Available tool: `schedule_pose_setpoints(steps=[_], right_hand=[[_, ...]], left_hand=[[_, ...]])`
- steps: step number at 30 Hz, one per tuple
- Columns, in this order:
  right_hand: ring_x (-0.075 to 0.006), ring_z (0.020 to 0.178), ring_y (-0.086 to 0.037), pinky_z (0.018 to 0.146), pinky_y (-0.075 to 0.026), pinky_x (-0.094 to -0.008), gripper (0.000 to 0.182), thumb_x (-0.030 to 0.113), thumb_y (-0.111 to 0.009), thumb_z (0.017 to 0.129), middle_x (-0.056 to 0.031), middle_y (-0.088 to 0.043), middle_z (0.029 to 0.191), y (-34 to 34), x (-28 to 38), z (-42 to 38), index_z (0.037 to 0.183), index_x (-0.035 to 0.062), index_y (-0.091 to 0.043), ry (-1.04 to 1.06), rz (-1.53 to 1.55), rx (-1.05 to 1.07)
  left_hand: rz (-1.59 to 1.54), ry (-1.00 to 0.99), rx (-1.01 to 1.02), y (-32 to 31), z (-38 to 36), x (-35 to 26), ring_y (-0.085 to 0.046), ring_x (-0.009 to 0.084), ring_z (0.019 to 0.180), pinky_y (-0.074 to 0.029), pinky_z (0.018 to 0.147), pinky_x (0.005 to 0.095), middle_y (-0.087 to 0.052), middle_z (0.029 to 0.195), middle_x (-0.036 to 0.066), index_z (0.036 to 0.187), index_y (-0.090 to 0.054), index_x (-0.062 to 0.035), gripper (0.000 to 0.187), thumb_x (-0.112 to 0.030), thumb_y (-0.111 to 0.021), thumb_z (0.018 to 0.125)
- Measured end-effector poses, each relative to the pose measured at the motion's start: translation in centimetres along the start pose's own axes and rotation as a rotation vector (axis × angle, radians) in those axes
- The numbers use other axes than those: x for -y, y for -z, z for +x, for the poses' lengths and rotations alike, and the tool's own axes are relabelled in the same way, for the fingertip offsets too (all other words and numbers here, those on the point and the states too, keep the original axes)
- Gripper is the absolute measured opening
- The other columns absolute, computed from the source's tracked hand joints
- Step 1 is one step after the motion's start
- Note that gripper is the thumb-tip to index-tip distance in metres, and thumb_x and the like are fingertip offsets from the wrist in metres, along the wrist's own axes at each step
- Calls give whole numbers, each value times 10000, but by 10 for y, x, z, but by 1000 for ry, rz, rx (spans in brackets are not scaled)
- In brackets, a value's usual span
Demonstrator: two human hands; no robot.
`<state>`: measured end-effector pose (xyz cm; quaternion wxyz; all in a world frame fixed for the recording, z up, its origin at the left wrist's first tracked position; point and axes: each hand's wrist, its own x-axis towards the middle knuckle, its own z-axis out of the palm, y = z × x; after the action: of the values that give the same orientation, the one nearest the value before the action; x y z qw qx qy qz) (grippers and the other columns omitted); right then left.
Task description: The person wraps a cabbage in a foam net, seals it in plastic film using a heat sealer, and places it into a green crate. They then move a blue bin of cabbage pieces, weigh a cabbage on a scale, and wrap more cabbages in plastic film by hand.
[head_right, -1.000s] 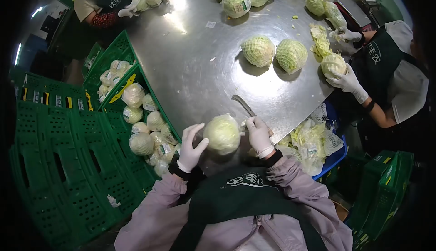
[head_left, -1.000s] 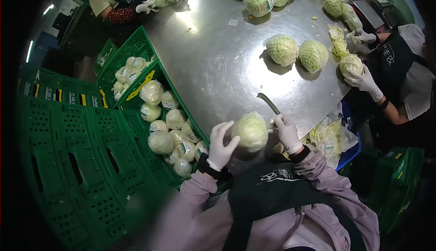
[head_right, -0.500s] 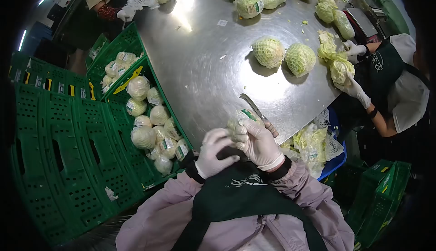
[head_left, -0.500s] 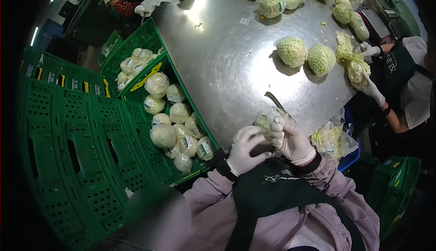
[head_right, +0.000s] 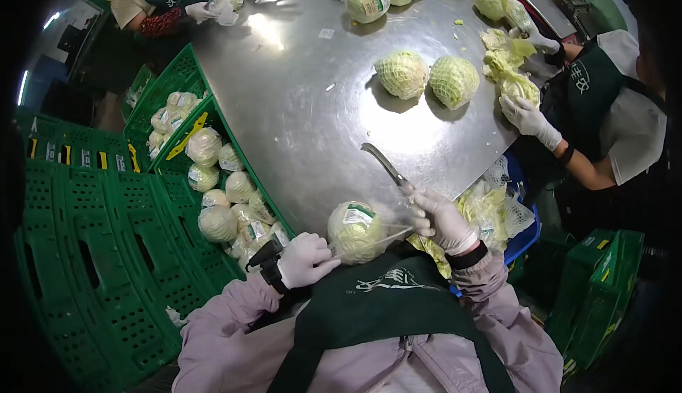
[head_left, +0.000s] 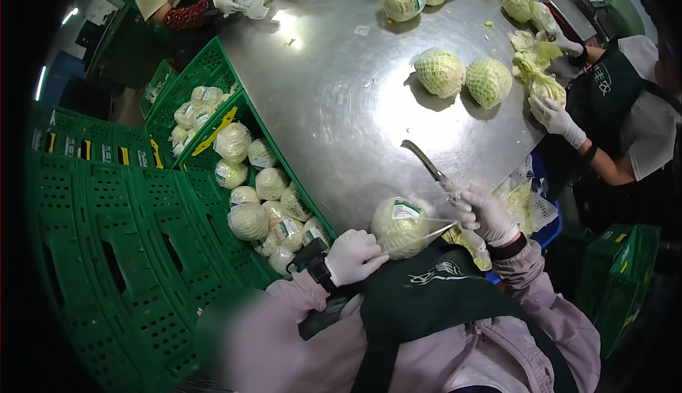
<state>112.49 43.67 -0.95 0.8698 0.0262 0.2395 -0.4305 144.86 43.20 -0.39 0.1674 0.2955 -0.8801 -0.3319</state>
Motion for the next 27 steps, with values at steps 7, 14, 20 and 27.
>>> schedule_pose_setpoints(steps=[7, 14, 20, 27], right_hand=[[-368, 845, -595, 732, -476, -401, 307, 278, -689, 777, -232, -596, 941, -53, -28, -1, 957, 48, -592, 97, -2002, -326], [-373, 698, -602, 675, -485, -445, 215, 248, -584, 846, -182, -608, 780, -28, -39, 22, 804, 37, -582, 499, -2163, -526], [-350, 673, -621, 630, -500, -451, 253, 253, -517, 865, -170, -623, 692, 11, 0, 15, 757, 47, -618, 413, -2267, -659], [-416, 624, -593, 610, -497, -453, 350, 259, -526, 885, -237, -593, 640, 52, 37, 2, 715, -21, -651, 578, -2057, -845]], left_hand=[[-142, -363, -97, 10, 37, -26, -551, 262, 719, -442, 744, 396, -509, 682, 67, 600, -521, -82, 245, -154, -712, 735], [-57, -357, 194, 7, 61, -23, -561, 282, 638, -452, 589, 395, -516, 607, 96, 627, -538, -78, 236, -196, -627, 811], [-98, -247, 228, 6, 41, -26, -540, 310, 563, -445, 544, 403, -521, 576, 107, 634, -545, -75, 253, -218, -618, 830], [-147, 159, 140, 6, -13, -32, -534, 306, 590, -433, 560, 398, -503, 621, 122, 692, -546, -46, 235, -210, -633, 837]])
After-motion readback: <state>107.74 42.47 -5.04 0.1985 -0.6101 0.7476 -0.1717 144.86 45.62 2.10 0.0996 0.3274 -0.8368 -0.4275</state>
